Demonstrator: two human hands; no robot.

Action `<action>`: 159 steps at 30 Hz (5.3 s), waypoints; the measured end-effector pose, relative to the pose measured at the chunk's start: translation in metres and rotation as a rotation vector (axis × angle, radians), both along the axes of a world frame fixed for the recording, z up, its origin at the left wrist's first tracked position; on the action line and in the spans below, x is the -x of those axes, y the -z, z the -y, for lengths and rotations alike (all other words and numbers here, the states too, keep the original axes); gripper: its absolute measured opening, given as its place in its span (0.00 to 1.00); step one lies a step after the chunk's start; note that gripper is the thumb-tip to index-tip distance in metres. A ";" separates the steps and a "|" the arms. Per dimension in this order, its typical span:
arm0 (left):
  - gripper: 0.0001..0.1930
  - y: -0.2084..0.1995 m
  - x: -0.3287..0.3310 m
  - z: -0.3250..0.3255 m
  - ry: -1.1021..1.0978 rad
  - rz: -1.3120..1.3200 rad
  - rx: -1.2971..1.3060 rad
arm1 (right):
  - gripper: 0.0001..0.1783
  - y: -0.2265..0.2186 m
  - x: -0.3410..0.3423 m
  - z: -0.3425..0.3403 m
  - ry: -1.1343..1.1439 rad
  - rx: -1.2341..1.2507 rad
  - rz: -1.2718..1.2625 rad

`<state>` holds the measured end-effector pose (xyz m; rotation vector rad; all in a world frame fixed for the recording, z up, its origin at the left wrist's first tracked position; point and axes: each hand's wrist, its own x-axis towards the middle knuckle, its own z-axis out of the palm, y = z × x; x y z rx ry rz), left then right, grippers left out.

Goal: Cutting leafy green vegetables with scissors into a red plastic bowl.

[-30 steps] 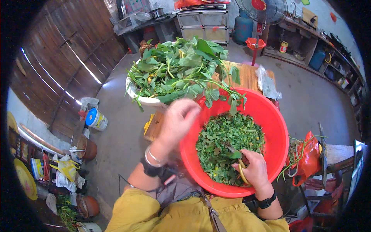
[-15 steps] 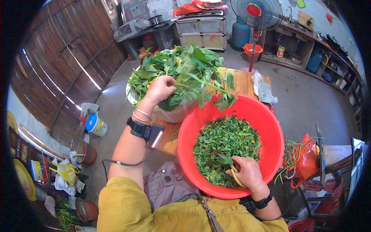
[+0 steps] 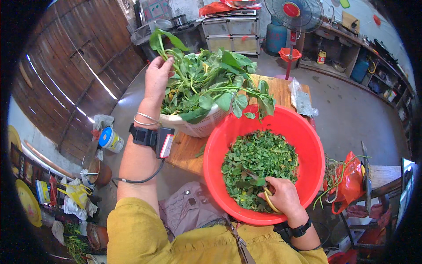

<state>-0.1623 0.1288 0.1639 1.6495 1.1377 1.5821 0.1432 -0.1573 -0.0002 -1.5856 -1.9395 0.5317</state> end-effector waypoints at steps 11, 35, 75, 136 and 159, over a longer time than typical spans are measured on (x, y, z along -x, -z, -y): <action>0.08 0.095 -0.097 0.134 0.374 0.404 0.372 | 0.32 0.001 -0.003 -0.001 0.212 -0.042 -0.318; 0.20 0.128 -0.128 0.226 0.874 -0.803 0.067 | 0.22 0.004 -0.003 0.002 0.068 0.303 -0.993; 0.11 -0.091 -0.054 0.022 0.160 0.311 -0.471 | 0.29 0.015 -0.002 0.002 0.068 0.102 0.057; 0.14 0.119 -0.100 0.144 0.002 -0.758 -0.354 | 0.07 -0.034 -0.018 -0.054 -0.006 -0.099 -0.790; 0.10 0.108 -0.069 0.132 0.368 0.241 0.387 | 0.07 -0.028 -0.033 -0.066 0.118 -0.139 -1.229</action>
